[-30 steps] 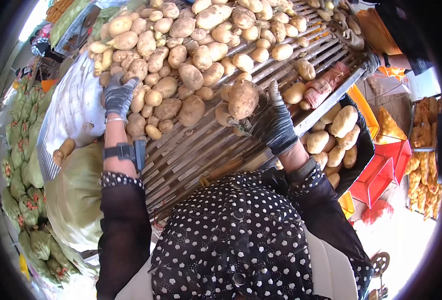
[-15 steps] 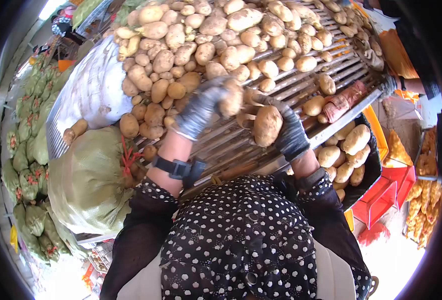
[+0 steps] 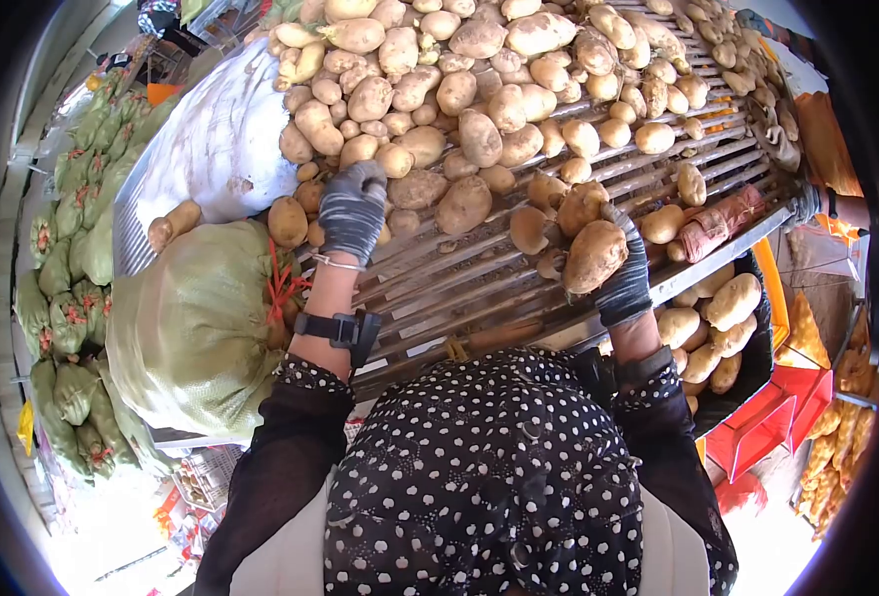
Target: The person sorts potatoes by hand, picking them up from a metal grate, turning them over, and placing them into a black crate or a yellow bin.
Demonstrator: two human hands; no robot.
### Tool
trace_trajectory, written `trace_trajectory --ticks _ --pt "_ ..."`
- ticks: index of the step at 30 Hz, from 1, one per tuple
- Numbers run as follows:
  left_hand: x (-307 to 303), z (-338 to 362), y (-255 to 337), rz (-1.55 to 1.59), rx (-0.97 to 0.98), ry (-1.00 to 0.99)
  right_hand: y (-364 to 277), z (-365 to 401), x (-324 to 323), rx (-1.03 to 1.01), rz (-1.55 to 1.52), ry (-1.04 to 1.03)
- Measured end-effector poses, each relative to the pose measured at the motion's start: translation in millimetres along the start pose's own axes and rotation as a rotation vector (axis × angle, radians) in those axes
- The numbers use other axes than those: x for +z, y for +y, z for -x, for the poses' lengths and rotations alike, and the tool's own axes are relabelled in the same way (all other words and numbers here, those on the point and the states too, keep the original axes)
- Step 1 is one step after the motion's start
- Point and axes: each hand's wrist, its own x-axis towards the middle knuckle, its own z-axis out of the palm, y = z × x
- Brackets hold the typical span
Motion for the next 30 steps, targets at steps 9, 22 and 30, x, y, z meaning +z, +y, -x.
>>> trace_trajectory --ticks 9,22,30 --pt "19.0 -21.7 52.9 -1.079 0.458 -0.558 5.0 2.7 10.8 0.011 -0.041 -0.009" --pt "11.7 -19.1 77.3 -0.978 0.338 -0.678 1.9 15.3 18.1 -0.035 -0.075 -0.114" --pt "20.8 0.8 91.3 1.104 -0.268 -0.748 13.3 -2.1 21.0 -0.018 -0.147 -0.028"
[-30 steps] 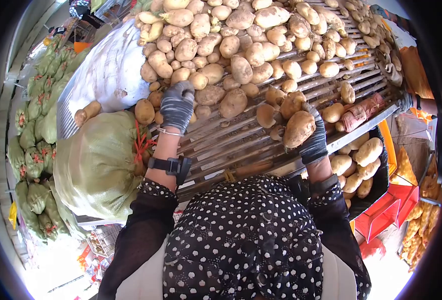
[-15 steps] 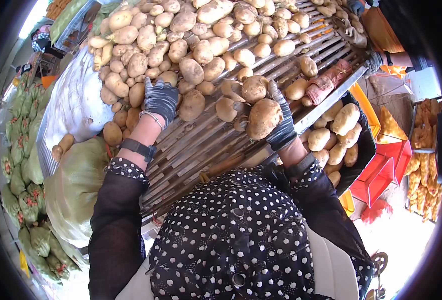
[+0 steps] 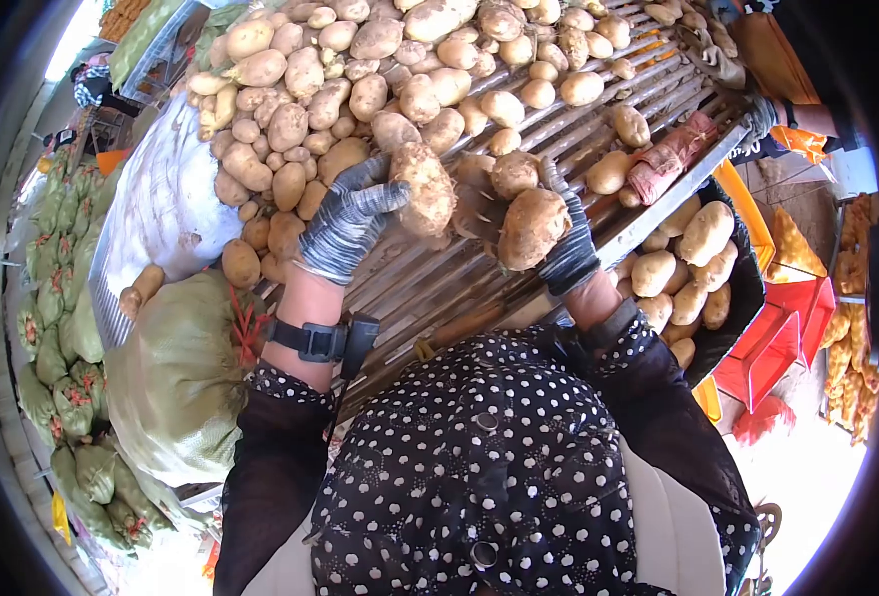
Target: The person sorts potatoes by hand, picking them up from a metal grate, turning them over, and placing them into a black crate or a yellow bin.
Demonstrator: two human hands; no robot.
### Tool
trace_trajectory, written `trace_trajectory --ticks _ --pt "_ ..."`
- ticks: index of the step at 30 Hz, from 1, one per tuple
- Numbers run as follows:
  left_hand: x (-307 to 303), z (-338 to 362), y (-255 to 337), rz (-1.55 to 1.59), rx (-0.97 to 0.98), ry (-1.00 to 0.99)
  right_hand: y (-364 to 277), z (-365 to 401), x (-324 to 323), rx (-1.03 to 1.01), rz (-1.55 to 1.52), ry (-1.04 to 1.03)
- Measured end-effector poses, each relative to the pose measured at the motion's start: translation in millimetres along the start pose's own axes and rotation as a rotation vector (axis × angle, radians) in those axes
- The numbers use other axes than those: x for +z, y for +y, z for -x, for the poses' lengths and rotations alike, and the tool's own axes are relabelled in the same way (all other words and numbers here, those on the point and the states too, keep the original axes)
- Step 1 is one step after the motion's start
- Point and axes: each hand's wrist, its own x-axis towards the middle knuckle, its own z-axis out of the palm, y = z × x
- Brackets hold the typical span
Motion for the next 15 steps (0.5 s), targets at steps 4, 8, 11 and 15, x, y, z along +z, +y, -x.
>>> trace_trajectory --ticks 4,8,11,15 --pt "28.4 -11.4 -2.9 -0.254 -0.081 0.077 -4.4 6.1 -1.1 0.013 0.016 -0.081" --pt "24.1 -15.4 -0.4 -0.347 0.053 0.048 -4.2 11.6 -5.6 -0.088 -0.039 0.064" --pt "-22.3 -13.0 9.5 0.028 -0.015 0.066 -6.9 18.8 -8.8 -0.053 -0.019 -0.102" --pt "-19.6 6.0 -8.5 -0.381 -0.229 0.426 -15.5 30.3 -13.4 -0.134 0.089 -0.088"
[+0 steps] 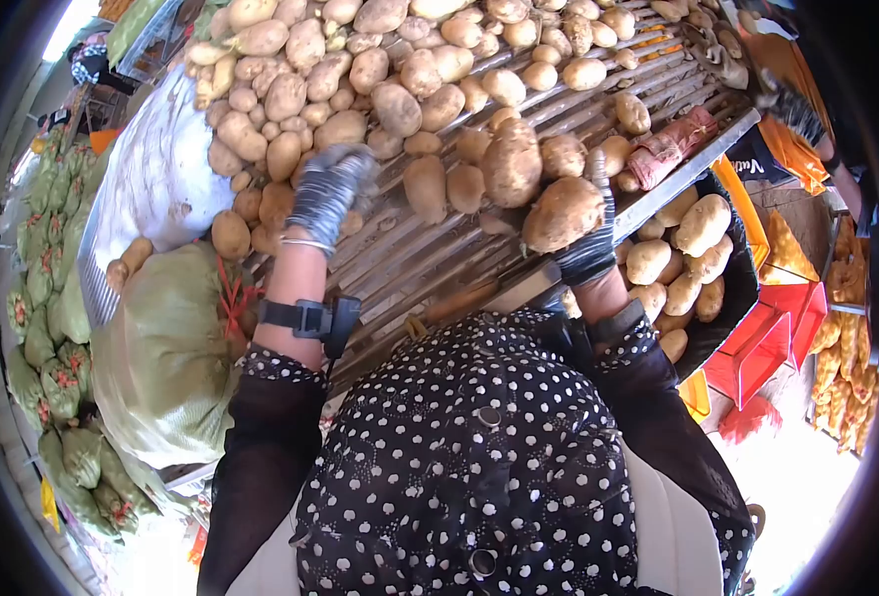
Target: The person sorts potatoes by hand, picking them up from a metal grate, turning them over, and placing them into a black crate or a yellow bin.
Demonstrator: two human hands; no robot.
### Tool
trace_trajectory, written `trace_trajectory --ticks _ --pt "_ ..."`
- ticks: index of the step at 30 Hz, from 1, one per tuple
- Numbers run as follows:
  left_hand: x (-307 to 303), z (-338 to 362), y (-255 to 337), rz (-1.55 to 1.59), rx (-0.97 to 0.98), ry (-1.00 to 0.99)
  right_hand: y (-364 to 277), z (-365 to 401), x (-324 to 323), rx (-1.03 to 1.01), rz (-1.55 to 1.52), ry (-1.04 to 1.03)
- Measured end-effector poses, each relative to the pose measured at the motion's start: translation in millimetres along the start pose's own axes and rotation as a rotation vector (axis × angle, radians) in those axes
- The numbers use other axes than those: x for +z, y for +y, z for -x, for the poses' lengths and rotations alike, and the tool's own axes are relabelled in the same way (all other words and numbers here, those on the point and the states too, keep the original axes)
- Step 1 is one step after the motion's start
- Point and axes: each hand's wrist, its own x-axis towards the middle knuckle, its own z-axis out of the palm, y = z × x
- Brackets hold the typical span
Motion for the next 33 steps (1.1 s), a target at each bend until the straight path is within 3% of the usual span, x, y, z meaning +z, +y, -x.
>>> trace_trajectory --ticks 1,3,4,5,7,8,9,11,13,15,17,19,20,23,24,26,29,33 --pt "2.9 5.2 -3.9 -0.309 -0.022 -0.022 0.9 7.6 9.3 -0.033 -0.002 0.0" --pt "9.4 -23.5 -59.2 -0.831 0.347 0.062 -2.3 14.0 9.1 -0.032 -0.049 -0.085" --pt "22.4 -13.8 -47.6 -0.937 0.294 0.048 -3.3 18.3 -1.9 0.008 -0.171 -0.256" --pt "30.5 -16.5 -48.3 -0.93 0.319 0.012 -3.4 19.3 -5.1 -0.132 -0.016 -0.069" --pt "37.4 -22.6 -51.6 -0.798 0.361 0.112 -3.3 33.0 -3.0 -0.061 -0.119 -0.159" --pt "41.8 -20.0 -42.4 -0.78 0.351 0.067 -0.8 36.9 5.7 -0.085 -0.095 -0.212" --pt "46.8 -21.5 -44.4 -0.777 0.365 0.039 4.7 44.7 17.9 -0.236 -0.046 0.12" --pt "57.8 -21.3 -43.7 -0.882 0.505 0.115 11.6 55.2 21.0 -0.365 -0.04 0.125" --pt "66.0 -22.0 -45.5 -0.876 0.515 0.094 15.1 70.7 19.6 -0.419 -0.031 0.132" --pt "63.7 -40.7 -59.5 -0.522 0.351 0.013 26.1 88.5 30.5 -0.396 -0.077 0.121" --pt "54.2 -58.7 -75.6 -0.239 0.43 -0.062 26.2 99.6 20.2 -0.374 -0.038 0.036" --pt "52.6 -44.0 -66.8 0.495 0.118 -0.34 27.9 113.9 20.0 -0.416 0.026 0.165" --pt "53.9 -31.3 -60.7 0.648 -0.055 -0.311 31.4 115.3 19.1 -0.441 0.059 0.231" --pt "55.3 10.3 -33.3 0.853 -0.133 -0.658 31.7 124.7 12.9 -0.434 0.038 0.207" --pt "60.5 19.5 -30.2 0.848 -0.132 -0.662 31.5 126.2 12.2 -0.429 0.029 0.192" --pt "73.0 33.2 -23.1 0.89 -0.047 -0.847 30.7 127.5 10.9 -0.426 0.011 0.163" --pt "91.9 54.5 -12.6 0.866 -0.044 -0.833 27.2 132.6 8.1 -0.423 -0.019 0.113" --pt "121.6 74.8 -12.1 0.744 0.008 -0.998 16.1 153.9 4.5 -0.433 -0.061 0.04"
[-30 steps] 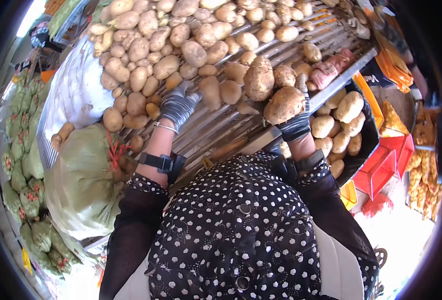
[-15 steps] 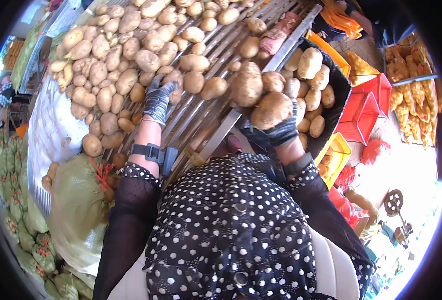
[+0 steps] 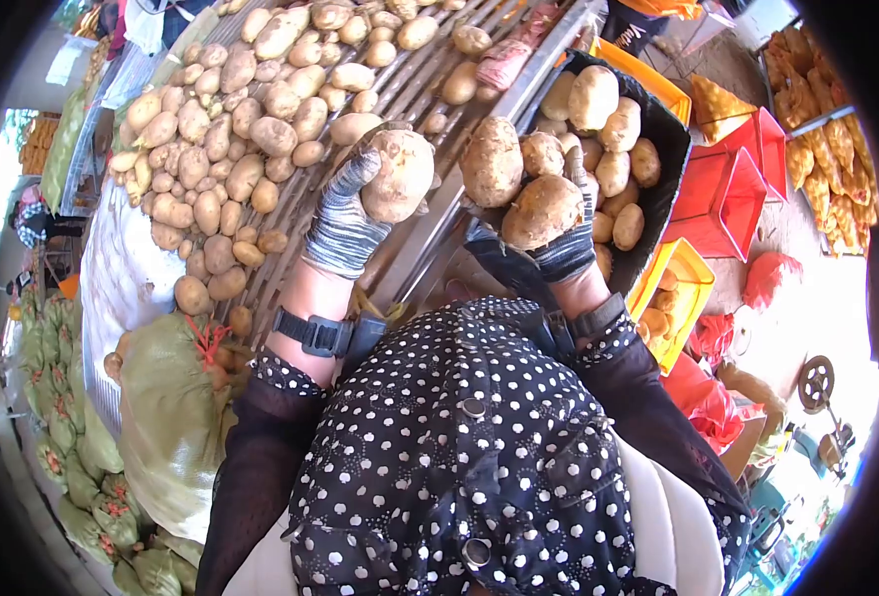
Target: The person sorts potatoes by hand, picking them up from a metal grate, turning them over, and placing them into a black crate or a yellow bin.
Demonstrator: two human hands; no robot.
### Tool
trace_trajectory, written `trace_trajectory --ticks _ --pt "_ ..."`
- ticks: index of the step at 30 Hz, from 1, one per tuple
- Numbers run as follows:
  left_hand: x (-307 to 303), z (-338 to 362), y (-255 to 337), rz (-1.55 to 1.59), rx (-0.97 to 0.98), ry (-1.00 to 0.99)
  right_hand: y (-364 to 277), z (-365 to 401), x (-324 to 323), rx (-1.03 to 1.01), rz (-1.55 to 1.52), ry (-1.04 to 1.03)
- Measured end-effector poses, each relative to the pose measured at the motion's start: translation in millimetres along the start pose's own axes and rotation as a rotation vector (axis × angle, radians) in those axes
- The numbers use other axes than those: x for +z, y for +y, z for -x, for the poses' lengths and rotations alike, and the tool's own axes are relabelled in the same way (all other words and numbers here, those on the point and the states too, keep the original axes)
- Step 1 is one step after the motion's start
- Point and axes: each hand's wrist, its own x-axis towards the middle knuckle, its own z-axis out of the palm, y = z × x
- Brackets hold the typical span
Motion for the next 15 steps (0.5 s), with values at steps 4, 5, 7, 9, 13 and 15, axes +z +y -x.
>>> trace_trajectory --ticks 4,5,7,9,13,15 --pt "28.5 -20.3 -38.6 0.027 -0.066 -0.001 -30.6 33.6 -10.2 -0.075 -0.046 -0.041" --pt "41.5 -27.4 -50.8 0.011 -0.101 -0.006 -41.4 45.7 -14.5 -0.113 -0.058 -0.047" --pt "70.1 -39.1 -73.6 -0.027 -0.196 -0.02 -62.0 69.6 -20.6 -0.21 -0.08 -0.041" --pt "84.1 -55.8 -101.7 -0.069 -0.275 -0.008 -86.8 96.4 -22.9 -0.145 -0.211 -0.11" --pt "120.4 -88.4 -165.3 -0.169 -0.433 -0.02 -128.3 161.3 -66.6 -0.421 -0.268 0.039" --pt "141.8 -100.7 -200.7 -0.139 -0.551 0.006 -143.9 200.0 -82.5 -0.522 -0.239 0.115"
